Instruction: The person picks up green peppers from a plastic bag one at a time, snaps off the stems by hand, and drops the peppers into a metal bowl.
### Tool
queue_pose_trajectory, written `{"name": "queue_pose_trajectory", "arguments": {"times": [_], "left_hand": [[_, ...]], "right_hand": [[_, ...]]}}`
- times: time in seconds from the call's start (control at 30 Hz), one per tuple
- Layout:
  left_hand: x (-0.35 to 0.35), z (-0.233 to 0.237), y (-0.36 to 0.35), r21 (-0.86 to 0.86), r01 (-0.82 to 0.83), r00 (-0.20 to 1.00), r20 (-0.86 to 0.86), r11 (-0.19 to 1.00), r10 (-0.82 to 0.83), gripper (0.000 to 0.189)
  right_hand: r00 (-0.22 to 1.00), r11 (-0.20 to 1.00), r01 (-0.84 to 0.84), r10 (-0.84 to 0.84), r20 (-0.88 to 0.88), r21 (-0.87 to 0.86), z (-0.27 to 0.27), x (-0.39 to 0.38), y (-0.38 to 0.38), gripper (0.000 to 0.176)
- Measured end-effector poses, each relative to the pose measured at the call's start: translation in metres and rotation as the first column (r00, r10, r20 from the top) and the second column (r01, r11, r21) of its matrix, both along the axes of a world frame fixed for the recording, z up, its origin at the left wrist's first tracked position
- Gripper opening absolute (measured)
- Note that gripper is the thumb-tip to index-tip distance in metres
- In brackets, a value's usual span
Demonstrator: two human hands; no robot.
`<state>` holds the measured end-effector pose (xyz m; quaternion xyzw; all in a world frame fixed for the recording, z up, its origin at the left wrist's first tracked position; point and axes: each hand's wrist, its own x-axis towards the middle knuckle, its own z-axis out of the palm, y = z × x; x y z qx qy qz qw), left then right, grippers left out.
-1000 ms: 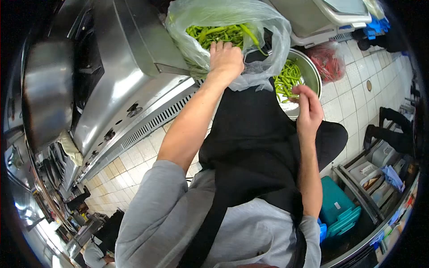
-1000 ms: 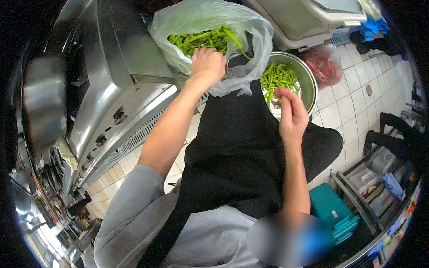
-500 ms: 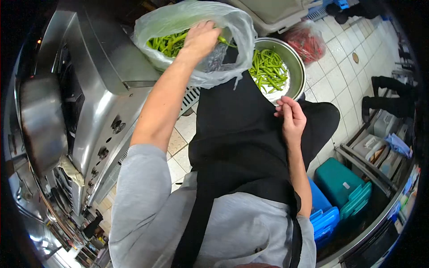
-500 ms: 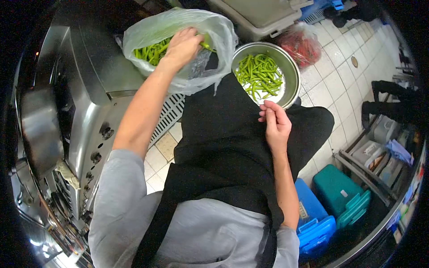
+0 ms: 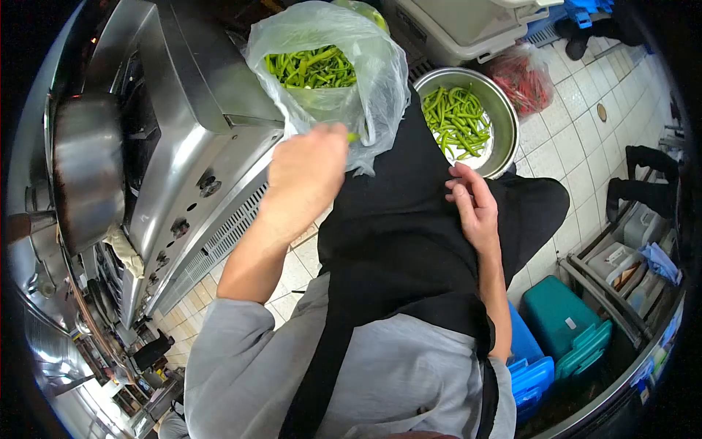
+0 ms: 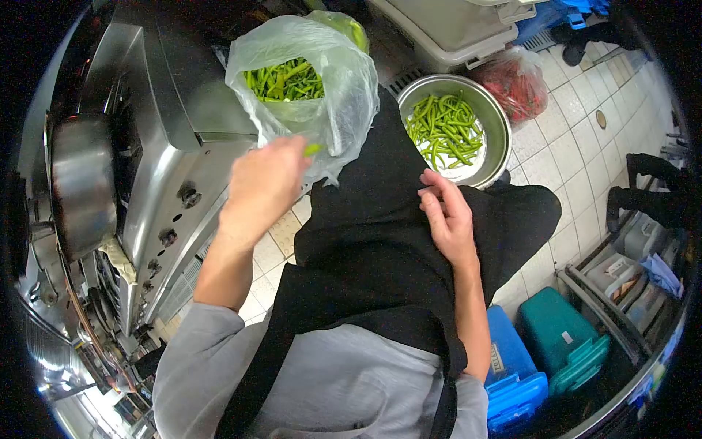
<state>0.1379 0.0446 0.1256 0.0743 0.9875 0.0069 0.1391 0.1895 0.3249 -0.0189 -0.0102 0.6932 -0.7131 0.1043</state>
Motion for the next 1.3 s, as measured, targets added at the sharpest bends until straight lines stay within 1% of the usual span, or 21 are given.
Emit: {"name": "queue_pose_trajectory", "arguments": {"times": [0.1,0.17,0.2,0.27,0.3,0.37,0.5,0.53,0.77,0.83,0.9,0.93,0.97,1.0,1.03,1.07,1.1,1.17,1.2,1.23,1.3], "left_hand": [[-0.005,0.026,-0.003,-0.01,-0.121,0.973,-0.197,0.993,0.117,0.019],[-0.007,0.046,0.002,0.37,-0.021,0.748,-0.61,0.929,0.26,0.021],[-0.003,0.049,0.004,0.37,-0.022,0.747,-0.612,0.929,0.261,0.021],[0.013,0.053,0.014,0.384,0.288,0.857,-0.513,0.877,-0.057,0.021],[0.018,0.051,0.025,0.361,0.318,0.917,-0.352,0.877,-0.187,0.016],[0.021,0.02,0.041,0.275,0.448,0.893,-0.176,0.851,-0.414,0.015],[0.017,-0.025,0.07,0.351,0.547,0.837,-0.239,0.76,-0.492,0.012],[0.015,-0.026,0.074,0.352,0.583,0.813,-0.255,0.733,-0.524,0.012],[0.012,-0.039,0.089,0.358,0.732,0.681,-0.368,0.58,-0.633,0.009],[0.006,-0.05,0.086,0.539,0.663,0.737,-0.346,0.52,-0.581,0.013],[0.003,-0.065,0.085,0.815,0.428,0.834,-0.19,0.39,-0.519,0.018],[0.004,-0.074,0.088,0.922,0.199,0.863,-0.005,0.331,-0.505,0.019],[0.008,-0.082,0.094,0.92,0.202,0.865,-0.007,0.335,-0.501,0.019],[0.014,-0.088,0.104,0.976,-0.154,0.851,0.211,0.156,-0.481,0.02],[0.017,-0.096,0.112,0.87,-0.491,0.762,0.409,-0.037,-0.503,0.021],[0.014,-0.107,0.118,0.872,-0.488,0.74,0.425,0.018,-0.521,0.023],[0.009,-0.113,0.127,0.969,-0.246,0.864,0.227,0.016,-0.449,0.024],[-0.01,-0.118,0.147,0.946,-0.324,0.898,0.299,-0.024,-0.324,0.026],[-0.022,-0.106,0.15,0.98,-0.118,0.967,0.149,0.158,-0.204,0.03],[-0.031,-0.117,0.155,0.925,0.194,0.981,-0.174,0.327,-0.092,0.032],[-0.042,-0.083,0.144,0.915,0.29,0.951,-0.308,0.28,0.021,0.032]], "right_hand": [[0.997,0.994,-0.037,0.044,-0.066,0.098,0.006,0.004,-0.002,0.037],[0.994,0.991,-0.044,0.057,-0.094,0.13,0.005,0.004,-0.001,0.037],[0.994,0.99,-0.045,0.058,-0.096,0.13,0.007,0.003,-0.002,0.037],[0.986,0.99,-0.039,0.06,-0.155,0.138,0.016,0.004,-0.002,0.038],[0.988,0.988,-0.028,0.051,-0.149,0.15,0.024,0.005,-0.001,0.038],[0.973,0.984,-0.122,0.145,-0.182,0.132,0.038,0.004,-0.001,0.038],[0.946,0.935,-0.246,0.289,-0.146,0.256,0.047,0.014,0.003,0.035],[0.968,0.957,-0.167,0.205,-0.146,0.239,0.04,0.02,0.002,0.029],[0.972,0.938,-0.16,0.204,-0.115,0.309,0.03,0.036,0.02,0.02],[0.972,0.948,-0.16,0.2,-0.124,0.276,0.033,0.04,0.02,0.018],[0.996,0.996,-0.083,0.082,0.031,0.029,0.031,0.047,0.025,0.02],[0.995,0.988,-0.056,0.067,0.07,-0.142,0.036,0.046,0.024,0.023],[0.995,0.988,-0.061,0.071,0.065,-0.145,0.039,0.046,0.024,0.023],[0.996,0.964,-0.023,0.046,0.079,-0.264,0.041,0.046,0.025,0.025],[0.995,0.926,0.015,0.023,0.096,-0.378,0.044,0.046,0.026,0.027],[0.997,0.933,0.002,0.028,0.076,-0.361,0.05,0.046,0.024,0.025],[0.997,0.96,-0.018,0.039,0.072,-0.279,0.054,0.046,0.022,0.025],[0.996,0.982,-0.062,0.072,0.052,-0.178,0.059,0.044,0.016,0.023],[0.996,0.992,-0.06,0.067,0.056,-0.113,0.055,0.041,0.015,0.022],[0.997,0.997,-0.059,0.062,0.052,-0.049,0.049,0.04,0.014,0.02],[0.999,0.999,-0.032,0.031,0.044,0.024,0.044,0.038,0.017,0.018]]}}
